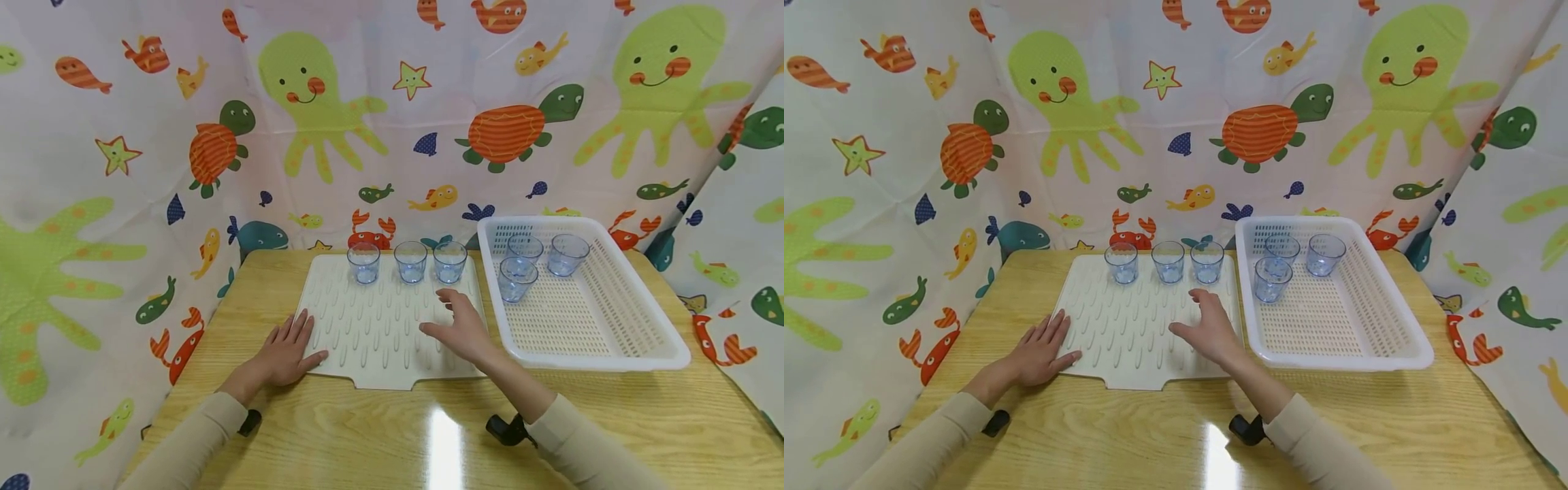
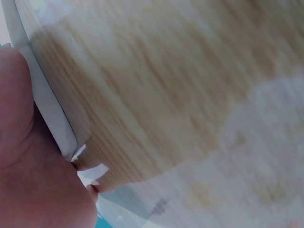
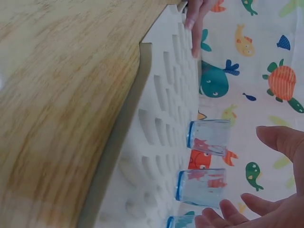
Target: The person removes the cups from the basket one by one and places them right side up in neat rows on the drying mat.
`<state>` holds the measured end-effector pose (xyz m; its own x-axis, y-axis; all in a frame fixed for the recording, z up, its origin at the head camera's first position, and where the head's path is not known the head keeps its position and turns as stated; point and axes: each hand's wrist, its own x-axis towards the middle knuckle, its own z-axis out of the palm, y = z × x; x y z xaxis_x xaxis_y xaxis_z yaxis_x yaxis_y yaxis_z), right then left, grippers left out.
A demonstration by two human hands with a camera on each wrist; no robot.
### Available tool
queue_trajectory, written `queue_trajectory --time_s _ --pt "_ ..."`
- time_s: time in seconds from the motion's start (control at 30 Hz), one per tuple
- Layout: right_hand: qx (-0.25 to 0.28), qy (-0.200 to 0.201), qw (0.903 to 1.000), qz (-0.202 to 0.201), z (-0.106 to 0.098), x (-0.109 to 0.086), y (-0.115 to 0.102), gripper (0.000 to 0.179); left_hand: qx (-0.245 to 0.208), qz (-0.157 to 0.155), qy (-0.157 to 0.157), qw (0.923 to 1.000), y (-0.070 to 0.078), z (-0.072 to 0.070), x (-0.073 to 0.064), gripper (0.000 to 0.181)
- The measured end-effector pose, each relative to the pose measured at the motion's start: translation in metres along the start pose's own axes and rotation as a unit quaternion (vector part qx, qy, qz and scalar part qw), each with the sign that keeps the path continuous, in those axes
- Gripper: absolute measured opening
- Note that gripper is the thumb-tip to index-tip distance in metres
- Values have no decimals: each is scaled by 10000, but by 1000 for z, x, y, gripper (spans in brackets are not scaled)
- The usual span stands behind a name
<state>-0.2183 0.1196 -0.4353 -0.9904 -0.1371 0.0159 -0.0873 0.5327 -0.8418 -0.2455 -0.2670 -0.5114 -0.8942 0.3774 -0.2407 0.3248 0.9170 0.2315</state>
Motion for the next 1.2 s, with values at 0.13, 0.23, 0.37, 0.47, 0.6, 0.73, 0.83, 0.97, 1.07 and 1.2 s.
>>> queue_trajectory --time_s 0.13,0.23,0.37,0.47,0.6,0.73,0.83,0.97,1.07,1.2 --pt "-70 -70 9996 -268 -11 -5 -4 73 -7 -5 51 10000 -2 1 -1 100" --pt "-49 -265 9993 -270 -19 -9 -6 73 -47 -1 55 10000 -2 1 -1 101" --pt "-229 -397 9980 -437 -30 -16 -9 73 -46 3 22 10000 -1 3 0 102" --pt "-373 -318 9962 -721 -37 -21 -12 71 -28 7 32 10000 0 3 -1 101" --pt "-439 -252 9941 -961 -46 -26 -17 69 -25 40 64 10000 1 -1 -1 100" --pt "-486 -315 9934 -990 -56 -30 -19 69 6 25 77 10000 0 -2 0 100" --pt "-486 -456 9930 -973 -65 -32 -19 69 -21 11 98 9999 0 0 0 99" --pt "-364 -702 9935 -819 -78 -35 -17 71 -25 -21 66 10000 0 2 -1 99" --pt "-266 -821 9937 -709 -89 -38 -16 72 5 -53 32 10000 0 3 -1 99" --pt "-359 -872 9931 -702 -102 -41 -14 72 -1 -58 22 10000 1 1 -2 98"
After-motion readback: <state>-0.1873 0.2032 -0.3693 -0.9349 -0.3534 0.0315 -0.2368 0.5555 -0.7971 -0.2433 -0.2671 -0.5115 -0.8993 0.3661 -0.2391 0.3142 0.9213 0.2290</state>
